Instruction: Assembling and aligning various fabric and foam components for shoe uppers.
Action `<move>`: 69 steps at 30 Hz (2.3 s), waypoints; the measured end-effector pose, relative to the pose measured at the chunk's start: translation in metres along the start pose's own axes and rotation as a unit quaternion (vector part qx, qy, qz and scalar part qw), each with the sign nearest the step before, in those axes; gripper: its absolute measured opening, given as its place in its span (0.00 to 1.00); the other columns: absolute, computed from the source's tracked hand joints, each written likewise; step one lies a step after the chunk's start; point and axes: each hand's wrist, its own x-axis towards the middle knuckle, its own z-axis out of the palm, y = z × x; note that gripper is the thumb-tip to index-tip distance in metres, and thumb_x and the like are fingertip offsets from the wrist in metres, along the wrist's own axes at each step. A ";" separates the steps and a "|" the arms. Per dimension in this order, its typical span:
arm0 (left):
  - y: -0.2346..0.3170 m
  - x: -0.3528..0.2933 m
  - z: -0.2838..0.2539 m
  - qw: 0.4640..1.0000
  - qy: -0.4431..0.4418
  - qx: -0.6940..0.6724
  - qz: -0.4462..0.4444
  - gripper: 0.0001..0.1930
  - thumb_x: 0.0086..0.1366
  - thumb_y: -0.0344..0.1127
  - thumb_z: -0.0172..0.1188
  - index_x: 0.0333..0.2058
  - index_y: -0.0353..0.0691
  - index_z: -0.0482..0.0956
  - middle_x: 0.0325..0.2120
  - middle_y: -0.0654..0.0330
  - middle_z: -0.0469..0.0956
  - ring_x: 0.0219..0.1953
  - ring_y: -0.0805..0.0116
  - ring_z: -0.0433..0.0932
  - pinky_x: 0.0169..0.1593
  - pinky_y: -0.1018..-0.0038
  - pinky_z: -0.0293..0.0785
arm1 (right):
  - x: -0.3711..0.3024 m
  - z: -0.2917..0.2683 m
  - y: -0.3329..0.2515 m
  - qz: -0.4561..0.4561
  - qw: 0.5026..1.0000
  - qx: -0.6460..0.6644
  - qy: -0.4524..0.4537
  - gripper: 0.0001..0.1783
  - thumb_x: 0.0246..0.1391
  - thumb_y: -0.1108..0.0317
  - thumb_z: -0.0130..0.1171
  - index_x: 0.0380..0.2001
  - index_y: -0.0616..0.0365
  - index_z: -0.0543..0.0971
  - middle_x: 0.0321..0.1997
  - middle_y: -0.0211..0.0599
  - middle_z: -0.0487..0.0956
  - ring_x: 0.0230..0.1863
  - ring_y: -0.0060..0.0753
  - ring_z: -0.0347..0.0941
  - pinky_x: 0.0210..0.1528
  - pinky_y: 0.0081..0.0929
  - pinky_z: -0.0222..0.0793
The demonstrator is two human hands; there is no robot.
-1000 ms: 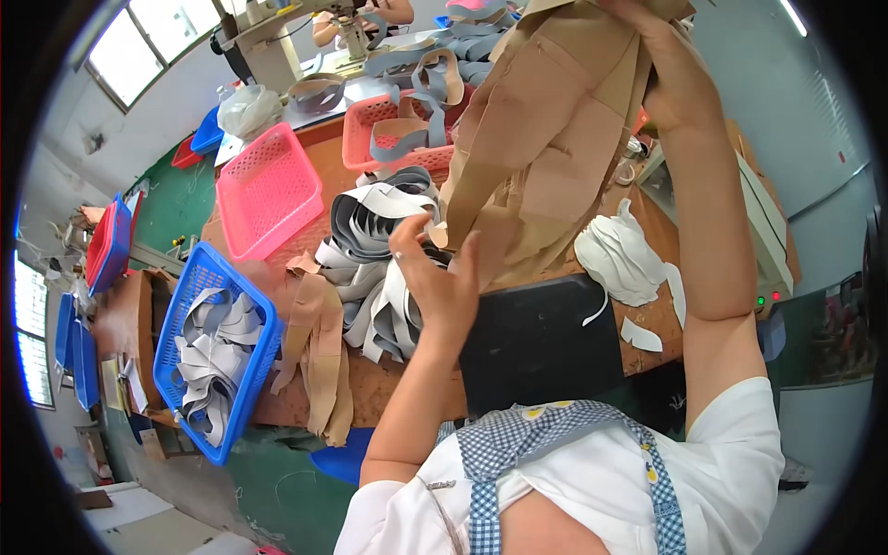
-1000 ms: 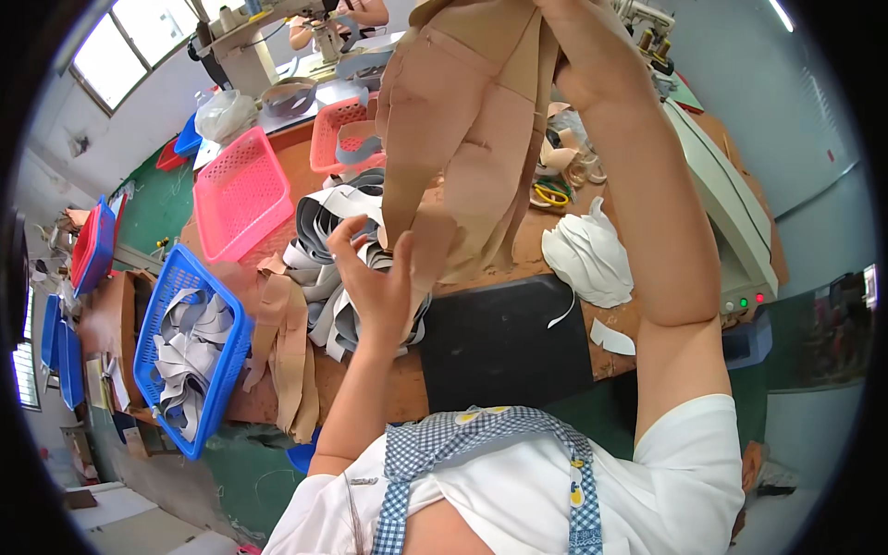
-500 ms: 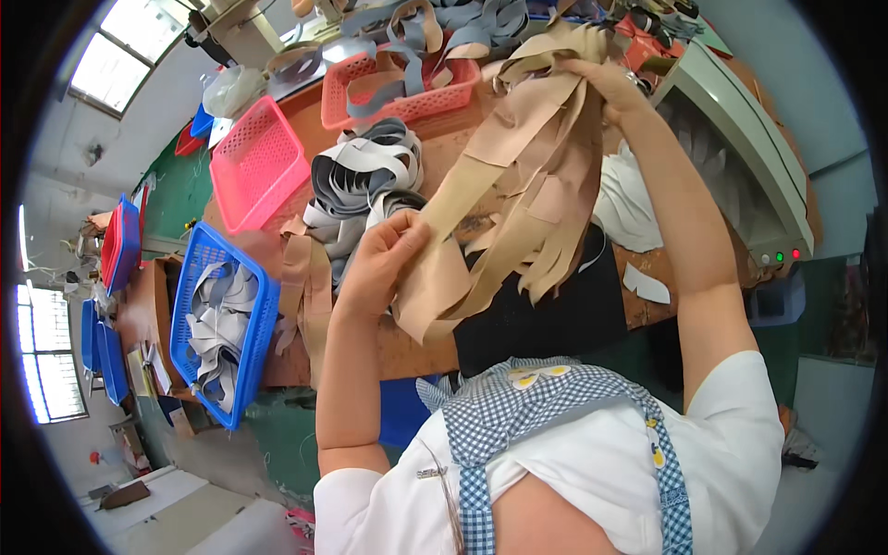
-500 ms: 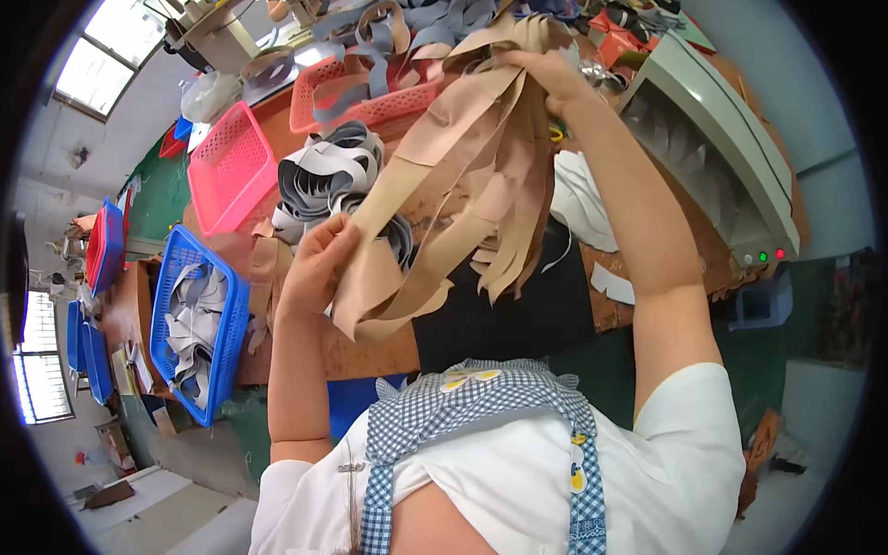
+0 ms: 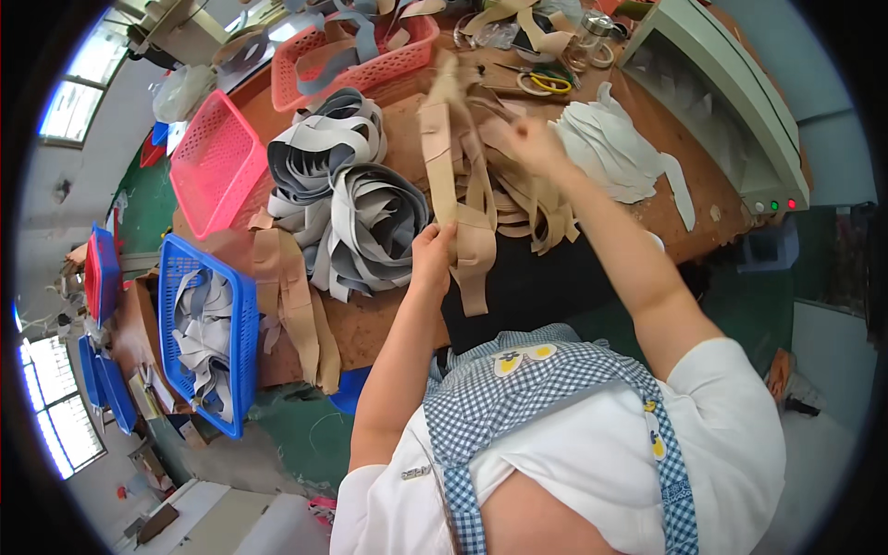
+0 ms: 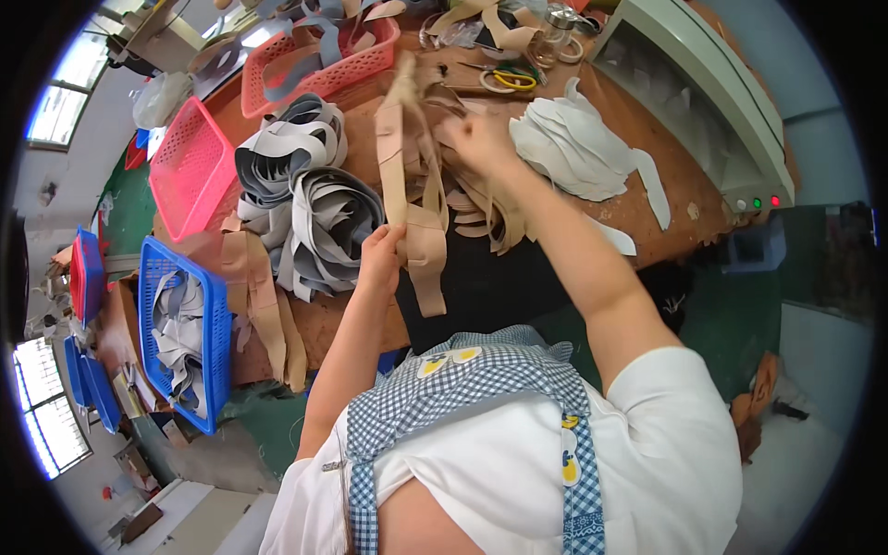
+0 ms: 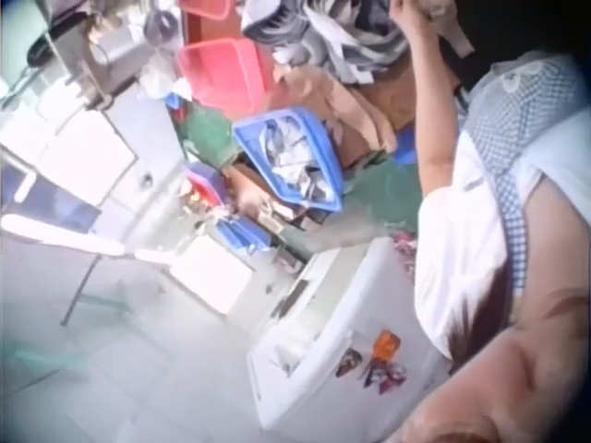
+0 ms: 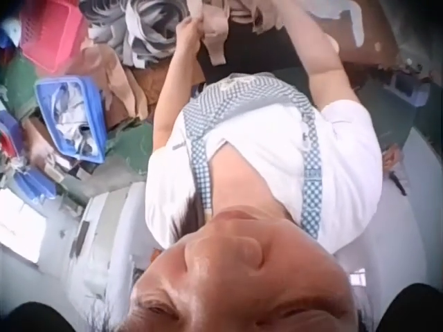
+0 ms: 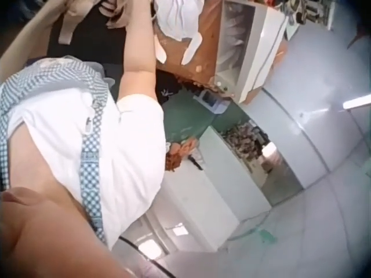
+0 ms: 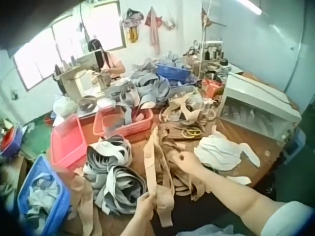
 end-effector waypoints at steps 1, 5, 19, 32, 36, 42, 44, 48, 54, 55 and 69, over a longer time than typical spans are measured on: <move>0.000 -0.002 0.006 1.000 0.017 -0.014 0.001 0.10 0.67 0.35 0.58 0.39 0.32 0.77 0.32 0.61 0.79 0.32 0.73 0.78 0.37 0.76 0.73 | -0.041 0.005 0.000 0.026 0.999 0.024 -0.010 0.21 0.52 0.46 0.61 0.26 0.54 0.82 0.24 0.40 0.82 0.26 0.44 0.78 0.33 0.33 0.74; 0.003 0.003 0.009 0.999 -0.002 -0.023 -0.026 0.10 0.67 0.32 0.57 0.43 0.33 0.76 0.37 0.58 0.80 0.35 0.70 0.80 0.39 0.76 0.75 | -0.126 0.019 -0.019 0.108 0.986 0.108 -0.074 0.26 0.56 0.45 0.58 0.31 0.63 0.79 0.28 0.42 0.81 0.26 0.36 0.77 0.33 0.31 0.73; -0.047 0.062 -0.055 0.899 0.299 0.241 0.213 0.22 0.64 0.45 0.58 0.21 0.30 0.71 0.19 0.48 0.76 0.22 0.65 0.72 0.30 0.61 0.69 | -0.131 -0.017 -0.054 0.374 0.592 0.706 -0.104 0.16 0.60 0.64 0.50 0.47 0.62 0.74 0.40 0.35 0.79 0.37 0.27 0.77 0.40 0.30 0.75; 0.012 -0.003 -0.057 0.986 0.014 0.139 0.092 0.12 0.70 0.41 0.56 0.37 0.36 0.75 0.31 0.60 0.79 0.30 0.76 0.77 0.37 0.80 0.73 | -0.092 -0.085 -0.009 0.146 0.952 0.200 -0.179 0.12 0.56 0.60 0.57 0.34 0.58 0.77 0.23 0.31 0.77 0.23 0.24 0.73 0.26 0.26 0.69; 0.004 -0.012 -0.046 0.994 0.019 0.088 0.068 0.13 0.68 0.39 0.58 0.41 0.34 0.73 0.33 0.57 0.80 0.33 0.71 0.81 0.41 0.75 0.78 | -0.120 -0.036 -0.053 -0.116 0.964 -0.178 -0.159 0.30 0.49 0.56 0.64 0.54 0.52 0.69 0.42 0.52 0.80 0.38 0.54 0.79 0.41 0.47 0.75; 0.007 -0.016 -0.016 0.999 0.022 -0.016 0.029 0.11 0.69 0.36 0.57 0.41 0.33 0.73 0.31 0.56 0.79 0.31 0.69 0.80 0.38 0.74 0.78 | -0.155 0.050 -0.054 -0.228 0.913 -0.262 -0.213 0.20 0.50 0.59 0.61 0.44 0.58 0.76 0.36 0.45 0.78 0.33 0.45 0.80 0.34 0.38 0.76; 0.006 -0.014 -0.022 0.997 0.032 -0.043 0.052 0.10 0.69 0.36 0.57 0.39 0.35 0.73 0.29 0.57 0.79 0.26 0.71 0.78 0.30 0.78 0.75 | -0.158 0.057 -0.047 -0.250 0.916 -0.256 -0.179 0.08 0.49 0.68 0.54 0.29 0.60 0.80 0.28 0.42 0.81 0.32 0.41 0.81 0.35 0.36 0.77; 0.029 -0.007 -0.076 0.981 0.137 0.088 0.102 0.10 0.69 0.38 0.57 0.37 0.36 0.72 0.25 0.58 0.79 0.19 0.75 0.74 0.20 0.80 0.67 | -0.155 0.029 -0.016 -0.215 0.887 -0.319 -0.256 0.11 0.49 0.68 0.58 0.36 0.62 0.77 0.28 0.47 0.81 0.32 0.44 0.81 0.35 0.39 0.76; 0.049 -0.053 -0.047 0.685 0.187 0.596 0.374 0.15 0.57 0.27 0.63 0.42 0.34 0.73 0.41 0.49 0.75 0.46 0.49 0.71 0.48 0.61 0.69 | -0.150 -0.047 -0.063 -0.115 0.923 -0.135 -0.341 0.32 0.51 0.66 0.64 0.57 0.60 0.65 0.37 0.53 0.80 0.37 0.60 0.76 0.39 0.47 0.73; 0.050 -0.060 -0.034 0.688 0.158 0.586 0.397 0.11 0.59 0.27 0.61 0.41 0.35 0.74 0.38 0.51 0.76 0.42 0.51 0.73 0.45 0.63 0.70 | -0.153 -0.051 -0.069 -0.127 0.935 -0.089 -0.319 0.30 0.50 0.67 0.64 0.56 0.60 0.66 0.36 0.51 0.80 0.37 0.58 0.77 0.40 0.46 0.72; 0.017 -0.076 -0.017 0.988 -0.107 0.010 -0.108 0.17 0.66 0.37 0.58 0.51 0.37 0.71 0.40 0.62 0.78 0.41 0.74 0.77 0.44 0.76 0.72 | -0.167 -0.010 -0.074 -0.027 0.896 0.293 -0.332 0.09 0.59 0.72 0.55 0.40 0.63 0.69 0.31 0.41 0.82 0.34 0.28 0.80 0.37 0.26 0.75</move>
